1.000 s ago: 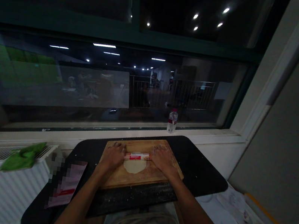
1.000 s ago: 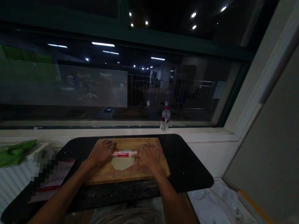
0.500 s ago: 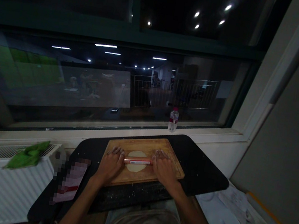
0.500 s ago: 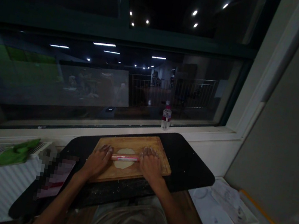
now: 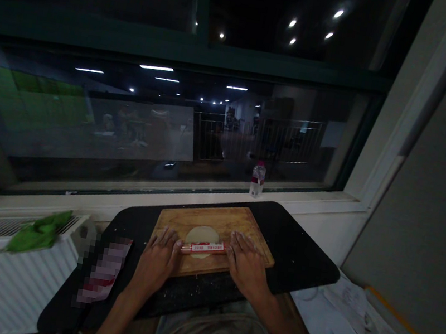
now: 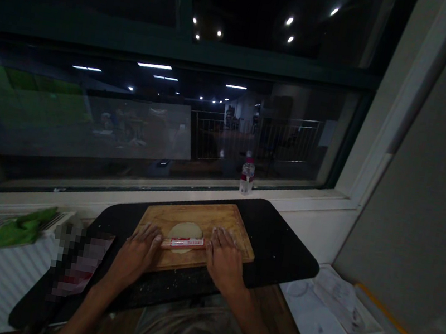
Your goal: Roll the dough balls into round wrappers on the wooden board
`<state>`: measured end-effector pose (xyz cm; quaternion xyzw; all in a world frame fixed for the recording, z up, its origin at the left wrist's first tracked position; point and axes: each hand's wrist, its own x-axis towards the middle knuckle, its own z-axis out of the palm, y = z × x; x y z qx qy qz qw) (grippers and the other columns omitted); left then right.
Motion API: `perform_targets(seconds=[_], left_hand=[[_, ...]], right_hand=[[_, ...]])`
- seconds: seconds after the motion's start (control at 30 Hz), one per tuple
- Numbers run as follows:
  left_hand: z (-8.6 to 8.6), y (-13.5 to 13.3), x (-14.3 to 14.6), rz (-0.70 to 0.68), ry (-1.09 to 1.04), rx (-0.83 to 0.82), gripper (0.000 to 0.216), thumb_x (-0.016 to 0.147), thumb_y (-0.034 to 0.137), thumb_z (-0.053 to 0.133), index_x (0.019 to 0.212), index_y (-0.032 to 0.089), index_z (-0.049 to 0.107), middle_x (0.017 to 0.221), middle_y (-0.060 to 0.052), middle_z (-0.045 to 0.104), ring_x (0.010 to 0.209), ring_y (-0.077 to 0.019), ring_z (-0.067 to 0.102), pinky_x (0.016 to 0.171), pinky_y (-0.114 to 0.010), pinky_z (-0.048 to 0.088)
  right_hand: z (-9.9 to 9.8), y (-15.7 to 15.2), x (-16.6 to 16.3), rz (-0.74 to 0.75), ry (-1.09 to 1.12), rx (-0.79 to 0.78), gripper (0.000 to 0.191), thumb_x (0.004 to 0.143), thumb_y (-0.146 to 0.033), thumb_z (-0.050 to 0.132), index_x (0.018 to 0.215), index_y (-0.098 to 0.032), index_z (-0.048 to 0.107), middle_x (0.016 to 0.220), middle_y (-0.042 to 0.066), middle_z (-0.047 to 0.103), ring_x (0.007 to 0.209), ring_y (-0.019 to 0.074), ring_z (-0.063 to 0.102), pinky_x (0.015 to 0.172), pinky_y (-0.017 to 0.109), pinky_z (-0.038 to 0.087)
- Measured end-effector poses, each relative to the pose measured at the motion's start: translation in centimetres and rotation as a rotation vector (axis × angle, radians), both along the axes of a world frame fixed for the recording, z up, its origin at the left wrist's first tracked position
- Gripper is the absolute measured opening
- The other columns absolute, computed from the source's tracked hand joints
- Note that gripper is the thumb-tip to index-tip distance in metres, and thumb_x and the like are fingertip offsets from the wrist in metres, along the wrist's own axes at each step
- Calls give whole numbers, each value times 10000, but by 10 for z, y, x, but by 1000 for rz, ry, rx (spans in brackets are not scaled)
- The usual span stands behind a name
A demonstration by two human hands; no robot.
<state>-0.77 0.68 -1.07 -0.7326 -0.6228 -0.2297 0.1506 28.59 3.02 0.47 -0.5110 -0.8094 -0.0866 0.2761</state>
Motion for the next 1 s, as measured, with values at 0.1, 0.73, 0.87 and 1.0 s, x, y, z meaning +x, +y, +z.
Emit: perform_targets(seconds=[0.1,0.73,0.87,1.0], left_hand=[[-1,-9,3,22,4,4,521,1173,405,305,1389,195,730,1559,-127,693,1543,-324,568,1281,-564,478],[4,0,20,199,96,-97,577,1155,402,278,1432,110,692,1591,-251,632,1573,-425,502,1284,-666,398],[13,14,17,177,127,-149,550,1144,358,311,1497,110,653,1661,-264,557,1612,-455,431,1258,-723,395],[27,30,15,152,145,-218,499,1132,291,325,1486,164,653,1647,-224,576,1597,-455,431,1225,-742,410]], right_hand=[[-3,-2,3,23,9,27,509,1152,-270,389,1549,-112,665,1562,160,677,1499,292,605,1298,483,458],[8,31,-4,79,32,-87,545,1175,-323,339,1540,-92,671,1582,169,657,1569,275,526,1341,468,373],[13,46,-14,55,3,-119,555,1176,-300,306,1510,-87,695,1545,170,687,1559,279,535,1355,478,329],[20,62,-22,28,-92,-128,526,1174,-285,326,1467,-101,721,1517,163,712,1524,287,571,1354,479,300]])
